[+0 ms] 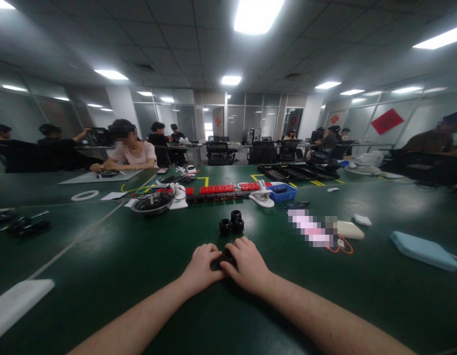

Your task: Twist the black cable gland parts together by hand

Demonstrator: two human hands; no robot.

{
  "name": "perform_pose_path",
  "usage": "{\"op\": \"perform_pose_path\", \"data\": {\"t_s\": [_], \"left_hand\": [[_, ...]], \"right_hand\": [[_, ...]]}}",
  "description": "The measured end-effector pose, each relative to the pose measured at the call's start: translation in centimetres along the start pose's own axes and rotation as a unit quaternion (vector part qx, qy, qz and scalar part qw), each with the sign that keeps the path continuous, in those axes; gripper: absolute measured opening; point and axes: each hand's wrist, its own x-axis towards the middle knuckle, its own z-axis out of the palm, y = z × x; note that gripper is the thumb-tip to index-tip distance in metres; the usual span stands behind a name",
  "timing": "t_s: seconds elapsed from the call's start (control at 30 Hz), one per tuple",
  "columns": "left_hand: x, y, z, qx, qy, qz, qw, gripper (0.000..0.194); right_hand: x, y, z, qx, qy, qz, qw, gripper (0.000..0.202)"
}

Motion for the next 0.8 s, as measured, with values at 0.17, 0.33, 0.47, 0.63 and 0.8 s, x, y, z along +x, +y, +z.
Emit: {"op": "perform_pose_path", "data": {"t_s": [0.17, 0.33, 0.47, 0.63, 0.8], "left_hand": [[-0.03, 0.03, 0.0, 0.001, 0.002, 0.001, 1.0, 0.028], [-0.06, 0.27, -0.05, 0.007, 0.005, -0.006, 1.0, 0.025], [-0.04, 0.33, -0.11, 0.012, 0.003, -0.01, 1.0, 0.025], [-0.02, 0.21, -0.04, 0.007, -0.002, -0.017, 1.0, 0.025], [0.0, 0.24, -0.08, 0.015, -0.005, -0.017, 1.0, 0.026]], "right_hand": [[-0.05, -0.01, 0.06, -0.005, 0.005, 0.006, 1.0, 0.024], [-0.07, -0.05, 0.12, -0.013, 0.003, 0.008, 1.0, 0.025], [-0.08, -0.04, 0.13, -0.011, 0.002, 0.009, 1.0, 0.025], [-0.02, -0.04, 0.02, 0.003, 0.001, 0.006, 1.0, 0.024], [0.06, -0.13, -0.08, 0.017, -0.001, -0.004, 1.0, 0.022]]}}
